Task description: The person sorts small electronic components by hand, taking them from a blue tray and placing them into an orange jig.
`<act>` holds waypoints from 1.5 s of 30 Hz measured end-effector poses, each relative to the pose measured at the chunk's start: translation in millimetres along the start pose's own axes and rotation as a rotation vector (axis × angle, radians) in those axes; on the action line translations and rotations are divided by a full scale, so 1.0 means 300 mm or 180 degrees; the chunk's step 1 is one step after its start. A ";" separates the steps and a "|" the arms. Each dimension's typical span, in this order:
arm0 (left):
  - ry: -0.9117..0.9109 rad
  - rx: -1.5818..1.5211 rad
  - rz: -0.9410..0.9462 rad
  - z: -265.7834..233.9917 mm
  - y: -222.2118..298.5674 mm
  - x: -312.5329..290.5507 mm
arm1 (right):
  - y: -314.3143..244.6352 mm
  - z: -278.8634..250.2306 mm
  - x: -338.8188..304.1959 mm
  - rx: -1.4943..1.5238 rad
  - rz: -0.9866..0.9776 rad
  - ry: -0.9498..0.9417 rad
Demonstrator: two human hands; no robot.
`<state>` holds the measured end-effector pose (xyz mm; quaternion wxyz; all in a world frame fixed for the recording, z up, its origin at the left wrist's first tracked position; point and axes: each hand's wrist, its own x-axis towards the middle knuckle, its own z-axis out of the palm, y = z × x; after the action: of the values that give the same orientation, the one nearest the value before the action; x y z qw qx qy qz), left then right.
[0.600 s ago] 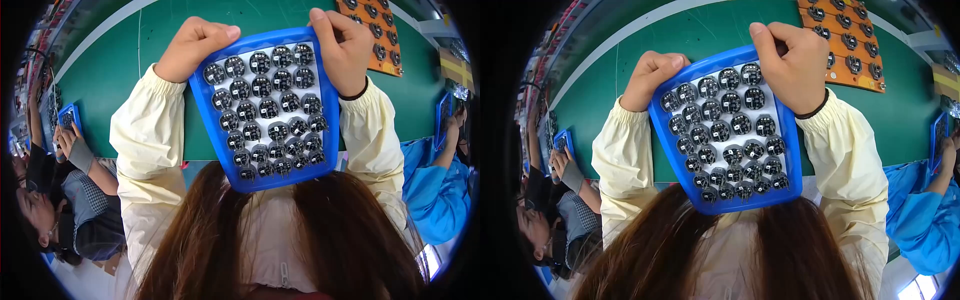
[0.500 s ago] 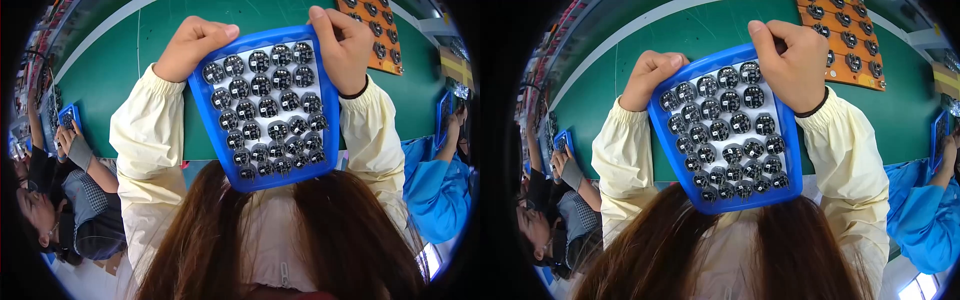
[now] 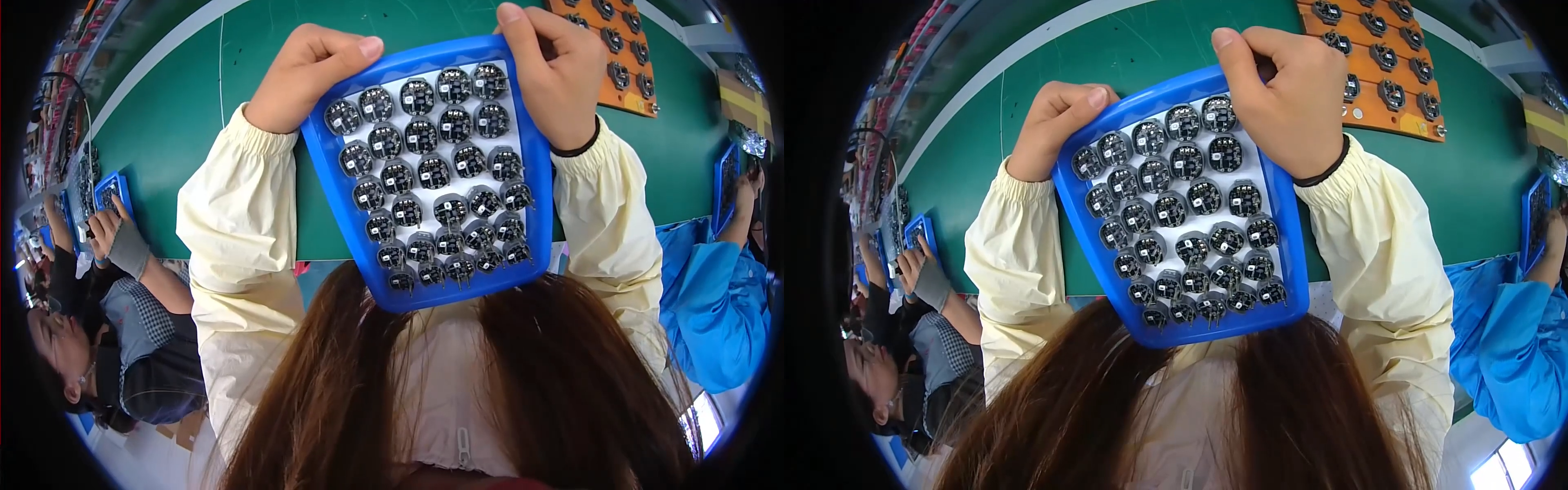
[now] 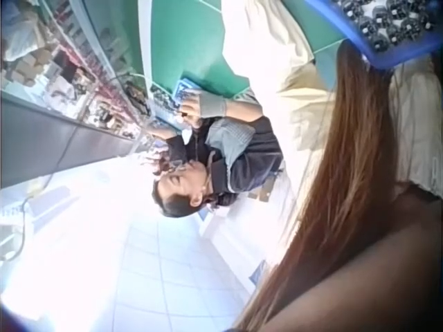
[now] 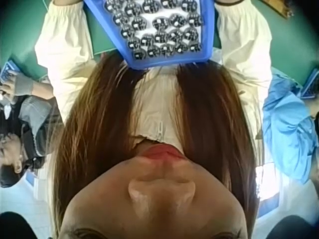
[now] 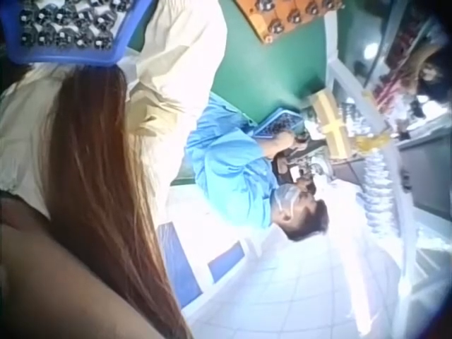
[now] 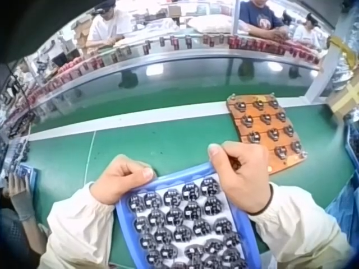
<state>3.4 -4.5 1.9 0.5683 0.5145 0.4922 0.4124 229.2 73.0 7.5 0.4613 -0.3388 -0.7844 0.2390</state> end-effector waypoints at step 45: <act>-0.0114 0.0200 0.0020 0.026 0.001 0.002 | -0.005 -0.041 -0.003 -0.0434 0.0301 -0.0785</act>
<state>11.1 -5.3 1.9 0.5593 0.5410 0.4930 0.3893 240.1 72.2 13.8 0.3255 -0.3741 -0.8327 0.2464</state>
